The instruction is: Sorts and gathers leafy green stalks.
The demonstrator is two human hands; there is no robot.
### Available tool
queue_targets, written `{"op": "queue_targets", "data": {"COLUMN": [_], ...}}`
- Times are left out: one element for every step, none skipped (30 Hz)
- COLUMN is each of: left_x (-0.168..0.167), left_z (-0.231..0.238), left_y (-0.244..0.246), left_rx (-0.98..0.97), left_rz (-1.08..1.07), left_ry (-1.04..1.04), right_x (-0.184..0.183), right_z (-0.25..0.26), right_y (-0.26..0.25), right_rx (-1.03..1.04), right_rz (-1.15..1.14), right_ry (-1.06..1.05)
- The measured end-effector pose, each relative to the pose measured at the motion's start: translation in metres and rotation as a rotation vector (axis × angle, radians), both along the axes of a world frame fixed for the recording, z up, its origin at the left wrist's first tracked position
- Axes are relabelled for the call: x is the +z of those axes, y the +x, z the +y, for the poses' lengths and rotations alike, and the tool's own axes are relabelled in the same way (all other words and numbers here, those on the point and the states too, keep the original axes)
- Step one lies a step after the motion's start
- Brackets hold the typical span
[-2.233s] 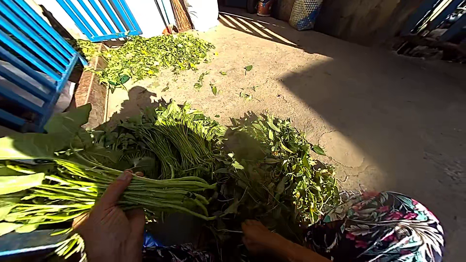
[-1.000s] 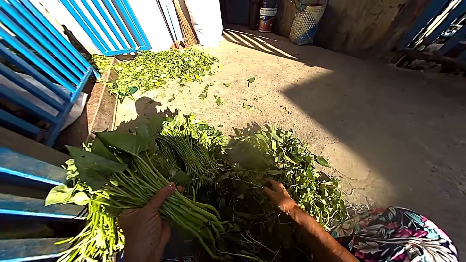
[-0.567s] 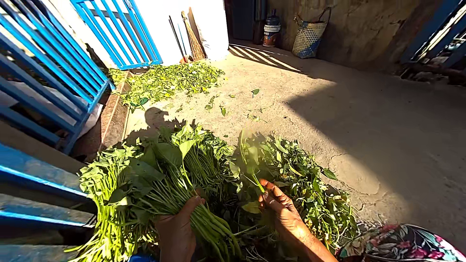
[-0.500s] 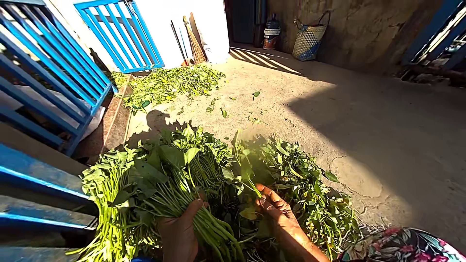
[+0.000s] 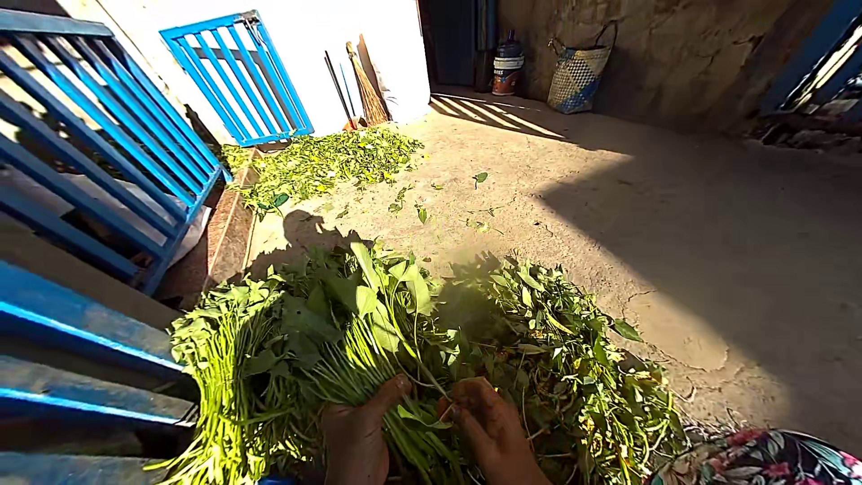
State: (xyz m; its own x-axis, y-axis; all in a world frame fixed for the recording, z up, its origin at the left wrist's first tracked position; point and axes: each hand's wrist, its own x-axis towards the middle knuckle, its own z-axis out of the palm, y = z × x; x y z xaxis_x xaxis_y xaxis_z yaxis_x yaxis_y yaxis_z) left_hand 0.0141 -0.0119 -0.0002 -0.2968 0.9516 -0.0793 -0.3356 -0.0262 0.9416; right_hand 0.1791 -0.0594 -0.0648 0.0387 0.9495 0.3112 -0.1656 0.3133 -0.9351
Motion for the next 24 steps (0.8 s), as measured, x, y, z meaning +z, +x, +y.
{"op": "queue_targets", "data": {"left_x": [0.0, 0.0, 0.0, 0.0, -0.001, -0.003, -0.004, -0.005, -0.005, -0.005, -0.004, -0.003, -0.001, 0.002, 0.004, 0.006, 0.008, 0.011, 0.013, 0.015, 0.015, 0.015, 0.017, 0.02], "left_z": [0.001, 0.001, 0.002, 0.002, 0.003, 0.003, 0.003, 0.003, 0.004, 0.004, 0.005, 0.006, 0.007, 0.007, 0.007, 0.007, 0.006, 0.007, 0.009, 0.011, 0.013, 0.016, 0.018, 0.02], "left_y": [-0.001, -0.001, -0.001, -0.001, -0.002, -0.003, -0.004, -0.005, -0.005, -0.007, -0.009, -0.012, -0.014, -0.015, -0.016, -0.016, -0.016, -0.017, -0.019, -0.024, -0.029, -0.037, -0.044, -0.053], "left_rx": [-0.015, -0.024, -0.03, -0.034, -0.039, -0.043, -0.045, -0.052, -0.06, -0.078, -0.11, -0.151, -0.178, -0.194, -0.181, -0.149, -0.101, -0.047, 0.016, 0.077, 0.128, 0.175, 0.223, 0.265], "left_rz": [0.003, 0.01, 0.017, 0.025, 0.032, 0.044, 0.051, 0.054, 0.047, 0.035, 0.015, -0.004, -0.013, -0.009, 0.002, 0.009, 0.009, 0.005, 0.003, -0.005, -0.004, -0.002, 0.005, 0.014], "left_ry": [-0.003, -0.005, -0.005, -0.003, -0.001, -0.01, -0.029, -0.051, -0.075, -0.102, -0.13, -0.159, -0.184, -0.201, -0.205, -0.202, -0.19, -0.172, -0.149, -0.123, -0.098, -0.071, -0.044, -0.017], "right_x": [-0.002, -0.002, -0.001, -0.002, -0.005, -0.006, -0.005, -0.005, -0.003, -0.003, -0.002, -0.002, -0.001, 0.0, 0.002, 0.002, 0.002, 0.0, -0.002, -0.004, -0.006, -0.006, -0.006, -0.012], "right_z": [-0.001, -0.002, -0.003, -0.004, -0.003, -0.004, -0.005, -0.005, -0.005, -0.005, -0.005, -0.004, -0.004, -0.005, -0.007, -0.01, -0.013, -0.016, -0.02, -0.026, -0.032, -0.04, -0.047, -0.052], "right_y": [0.0, 0.0, 0.0, 0.001, 0.002, 0.002, 0.002, 0.003, 0.004, 0.005, 0.006, 0.007, 0.009, 0.01, 0.011, 0.012, 0.015, 0.018, 0.021, 0.026, 0.031, 0.037, 0.047, 0.058], "right_rx": [0.022, 0.04, 0.053, 0.068, 0.073, 0.072, 0.073, 0.08, 0.097, 0.121, 0.15, 0.18, 0.205, 0.224, 0.241, 0.255, 0.26, 0.261, 0.262, 0.259, 0.246, 0.239, 0.252, 0.259], "right_rz": [-0.014, -0.025, -0.038, -0.068, -0.12, -0.164, -0.194, -0.209, -0.213, -0.208, -0.197, -0.178, -0.154, -0.124, -0.087, -0.055, -0.042, -0.045, -0.041, -0.028, -0.012, -0.009, -0.044, -0.112], "right_ry": [0.02, 0.027, 0.02, 0.033, 0.062, 0.093, 0.115, 0.129, 0.137, 0.147, 0.155, 0.157, 0.154, 0.14, 0.113, 0.084, 0.063, 0.052, 0.037, 0.015, -0.024, -0.087, -0.169, -0.232]}}
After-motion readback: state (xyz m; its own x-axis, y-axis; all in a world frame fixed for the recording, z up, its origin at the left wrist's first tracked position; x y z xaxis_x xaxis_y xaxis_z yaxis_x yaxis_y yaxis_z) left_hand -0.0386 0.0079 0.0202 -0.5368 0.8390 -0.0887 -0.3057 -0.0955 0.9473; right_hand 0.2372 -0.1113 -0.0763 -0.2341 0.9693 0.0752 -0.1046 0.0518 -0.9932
